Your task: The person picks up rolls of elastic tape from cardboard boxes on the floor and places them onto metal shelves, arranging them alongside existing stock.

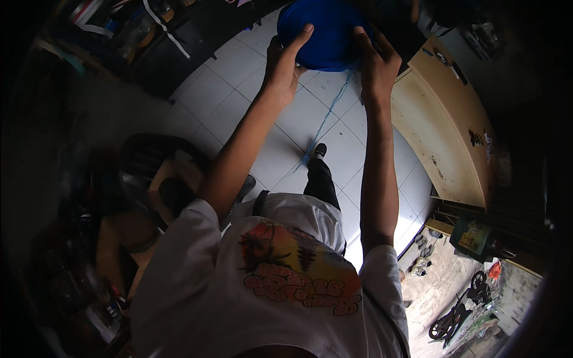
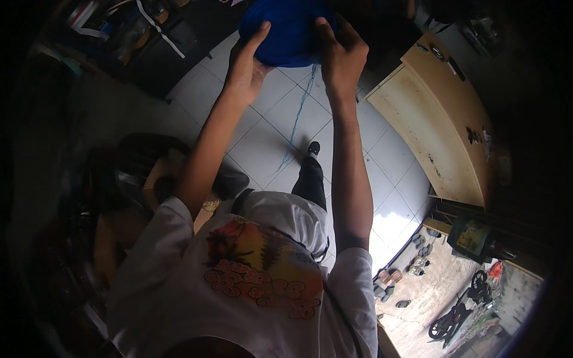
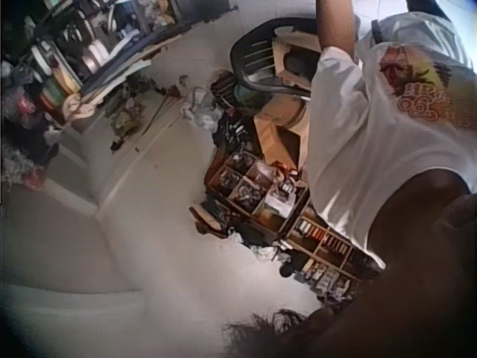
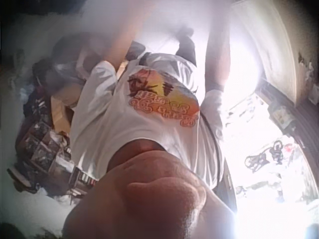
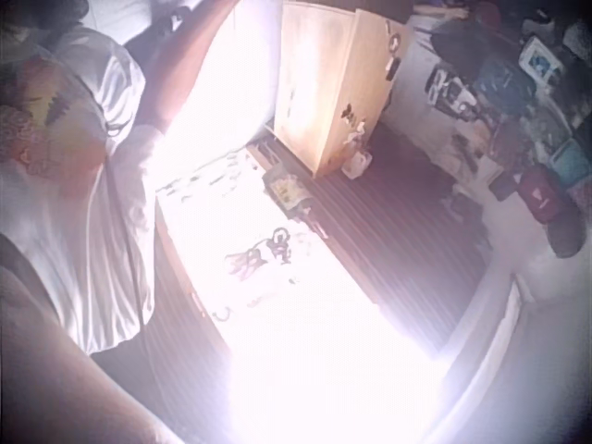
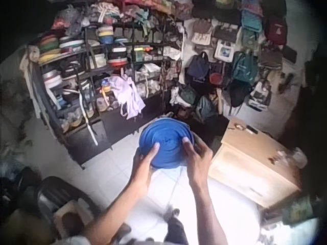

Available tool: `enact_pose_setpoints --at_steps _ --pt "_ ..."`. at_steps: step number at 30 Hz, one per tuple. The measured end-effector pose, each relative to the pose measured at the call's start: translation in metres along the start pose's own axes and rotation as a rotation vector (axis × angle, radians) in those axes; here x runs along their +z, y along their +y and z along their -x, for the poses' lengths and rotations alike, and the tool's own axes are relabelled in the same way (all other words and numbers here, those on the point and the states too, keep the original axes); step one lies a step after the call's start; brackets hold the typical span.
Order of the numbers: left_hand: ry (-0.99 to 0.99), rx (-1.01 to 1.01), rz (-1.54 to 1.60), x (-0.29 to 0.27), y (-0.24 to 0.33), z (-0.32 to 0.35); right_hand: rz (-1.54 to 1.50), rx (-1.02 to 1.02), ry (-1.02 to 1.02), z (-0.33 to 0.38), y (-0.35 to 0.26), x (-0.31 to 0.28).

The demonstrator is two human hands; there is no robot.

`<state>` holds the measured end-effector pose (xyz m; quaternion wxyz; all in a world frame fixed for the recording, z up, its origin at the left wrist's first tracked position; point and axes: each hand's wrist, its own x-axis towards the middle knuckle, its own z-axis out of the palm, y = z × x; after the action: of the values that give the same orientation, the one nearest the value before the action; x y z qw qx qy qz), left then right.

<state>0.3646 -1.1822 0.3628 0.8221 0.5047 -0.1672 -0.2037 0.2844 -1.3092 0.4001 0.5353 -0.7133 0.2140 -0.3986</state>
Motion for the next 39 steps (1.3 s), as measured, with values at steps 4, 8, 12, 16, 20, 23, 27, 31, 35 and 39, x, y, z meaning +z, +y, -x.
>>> enact_pose_setpoints --at_steps 4,8,12,16,20,23,27,31,35,39 --pt "-0.060 -0.179 0.177 0.004 0.014 -0.084 0.003 -0.045 -0.263 -0.097 0.008 -0.003" --pt "-0.130 -0.195 0.154 0.007 0.033 -0.166 -0.157 -0.096 -0.521 -0.197 0.015 0.024" --pt "0.183 0.081 0.084 0.024 0.049 -0.228 -0.337 -0.057 -0.516 -0.273 0.021 0.087" --pt "0.617 0.475 0.163 0.039 0.058 -0.292 -0.515 -0.205 -0.450 -0.316 0.032 0.174" --pt "0.516 0.543 0.242 0.006 0.065 -0.352 -0.506 -0.371 -0.404 -0.371 0.031 0.252" --pt "0.180 0.527 0.237 -0.033 0.036 -0.383 -0.375 -0.296 -0.384 -0.414 0.025 0.299" --pt "-0.191 0.064 -0.114 -0.046 0.026 -0.417 -0.444 -0.238 -0.426 -0.493 0.031 0.348" --pt "0.053 0.005 -0.457 -0.116 0.084 -0.467 -0.305 -0.388 -0.363 -0.582 0.068 0.382" --pt "0.269 0.271 -0.590 -0.144 0.150 -0.565 -0.264 -0.163 -0.627 -0.642 0.098 0.404" --pt "0.092 0.515 -0.911 -0.144 0.185 -0.669 -0.512 0.134 -0.746 -0.691 0.114 0.434"
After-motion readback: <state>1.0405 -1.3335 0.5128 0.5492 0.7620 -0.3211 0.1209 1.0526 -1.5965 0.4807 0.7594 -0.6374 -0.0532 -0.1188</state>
